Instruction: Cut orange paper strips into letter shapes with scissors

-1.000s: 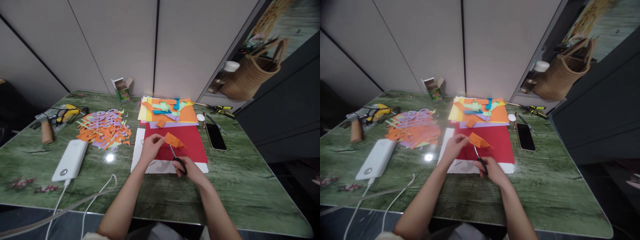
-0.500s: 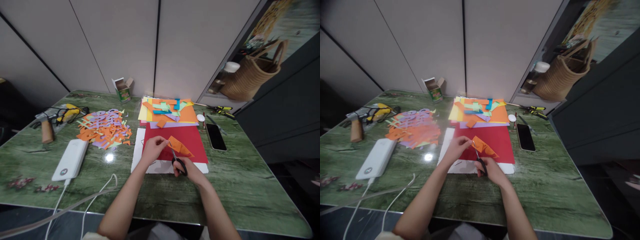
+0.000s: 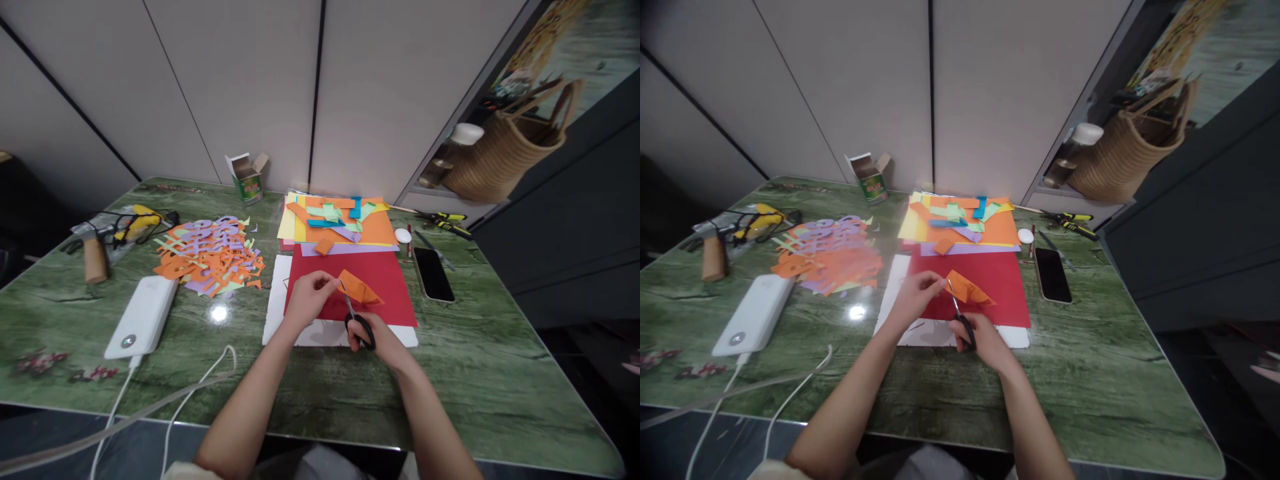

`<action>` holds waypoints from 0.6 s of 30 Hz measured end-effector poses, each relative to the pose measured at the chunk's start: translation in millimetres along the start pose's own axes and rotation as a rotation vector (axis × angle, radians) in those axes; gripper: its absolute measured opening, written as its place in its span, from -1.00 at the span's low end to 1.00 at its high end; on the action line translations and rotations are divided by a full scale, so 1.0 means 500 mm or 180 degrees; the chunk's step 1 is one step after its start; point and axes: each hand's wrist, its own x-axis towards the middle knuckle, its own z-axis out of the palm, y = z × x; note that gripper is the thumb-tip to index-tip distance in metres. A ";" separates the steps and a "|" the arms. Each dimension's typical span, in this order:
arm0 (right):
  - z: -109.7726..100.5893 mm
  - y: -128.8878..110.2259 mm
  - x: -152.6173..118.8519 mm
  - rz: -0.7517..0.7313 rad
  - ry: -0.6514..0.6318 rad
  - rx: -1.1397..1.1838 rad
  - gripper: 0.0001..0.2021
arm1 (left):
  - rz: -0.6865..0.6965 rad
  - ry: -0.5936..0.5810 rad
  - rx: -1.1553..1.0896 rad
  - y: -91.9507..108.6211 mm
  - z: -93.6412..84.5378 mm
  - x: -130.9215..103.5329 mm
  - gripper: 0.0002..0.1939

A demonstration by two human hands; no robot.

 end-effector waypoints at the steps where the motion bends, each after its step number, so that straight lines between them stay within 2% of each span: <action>1: 0.001 0.000 0.000 -0.0003 0.0012 -0.0003 -0.63 | -0.0002 0.0008 -0.0004 0.000 0.000 0.000 -0.74; 18: 0.000 0.001 0.000 0.0003 0.0104 -0.0146 -0.64 | -0.0017 0.0027 -0.0067 -0.003 0.005 -0.001 -0.72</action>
